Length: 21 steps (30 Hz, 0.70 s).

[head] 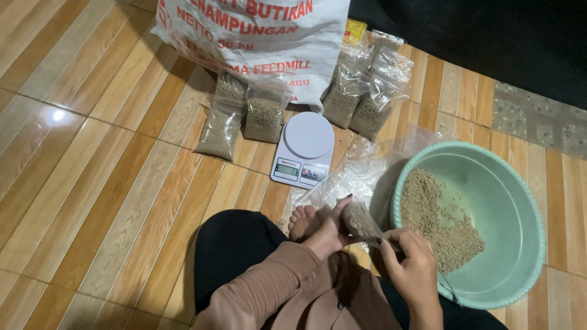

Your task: The person is portioning animal feed from a large bowl into small plastic bags using a spoon and weighing them on a digital scale.

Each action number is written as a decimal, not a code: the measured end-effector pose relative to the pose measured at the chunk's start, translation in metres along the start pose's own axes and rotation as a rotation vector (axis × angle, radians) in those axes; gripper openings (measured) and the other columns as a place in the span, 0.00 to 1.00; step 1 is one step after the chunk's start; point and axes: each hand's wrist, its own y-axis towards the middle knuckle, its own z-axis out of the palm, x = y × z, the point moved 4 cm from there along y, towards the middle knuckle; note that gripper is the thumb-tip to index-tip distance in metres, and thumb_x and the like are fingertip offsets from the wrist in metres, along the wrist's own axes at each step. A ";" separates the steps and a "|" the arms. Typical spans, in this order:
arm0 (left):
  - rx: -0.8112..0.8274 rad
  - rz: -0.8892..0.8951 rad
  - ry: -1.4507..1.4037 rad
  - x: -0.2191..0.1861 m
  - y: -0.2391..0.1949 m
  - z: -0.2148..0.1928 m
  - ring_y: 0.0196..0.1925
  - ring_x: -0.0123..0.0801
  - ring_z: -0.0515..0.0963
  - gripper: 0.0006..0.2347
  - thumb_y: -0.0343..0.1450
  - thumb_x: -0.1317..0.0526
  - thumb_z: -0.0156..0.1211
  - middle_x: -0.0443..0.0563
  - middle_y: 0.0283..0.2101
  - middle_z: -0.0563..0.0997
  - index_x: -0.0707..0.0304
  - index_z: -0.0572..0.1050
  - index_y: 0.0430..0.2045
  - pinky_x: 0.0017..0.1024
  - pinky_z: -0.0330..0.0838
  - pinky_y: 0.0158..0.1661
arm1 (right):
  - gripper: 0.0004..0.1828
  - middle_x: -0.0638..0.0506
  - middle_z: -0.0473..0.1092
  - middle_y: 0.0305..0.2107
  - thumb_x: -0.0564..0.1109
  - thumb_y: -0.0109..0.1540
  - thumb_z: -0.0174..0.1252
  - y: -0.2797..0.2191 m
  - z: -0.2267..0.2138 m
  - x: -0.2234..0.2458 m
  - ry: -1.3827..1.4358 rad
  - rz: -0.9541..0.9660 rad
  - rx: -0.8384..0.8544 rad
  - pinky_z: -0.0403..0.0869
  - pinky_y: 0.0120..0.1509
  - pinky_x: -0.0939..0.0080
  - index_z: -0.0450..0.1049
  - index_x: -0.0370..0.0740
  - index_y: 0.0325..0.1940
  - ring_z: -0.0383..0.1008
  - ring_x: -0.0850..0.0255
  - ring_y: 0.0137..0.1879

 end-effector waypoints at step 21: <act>-0.048 0.245 0.232 -0.005 -0.006 0.000 0.47 0.39 0.66 0.30 0.55 0.49 0.58 0.57 0.44 0.64 0.65 0.57 0.47 0.32 0.67 0.39 | 0.04 0.54 0.73 0.28 0.38 0.50 0.60 0.020 0.005 0.006 -0.145 -0.066 -0.108 0.59 0.53 0.60 0.75 0.41 0.29 0.68 0.62 0.37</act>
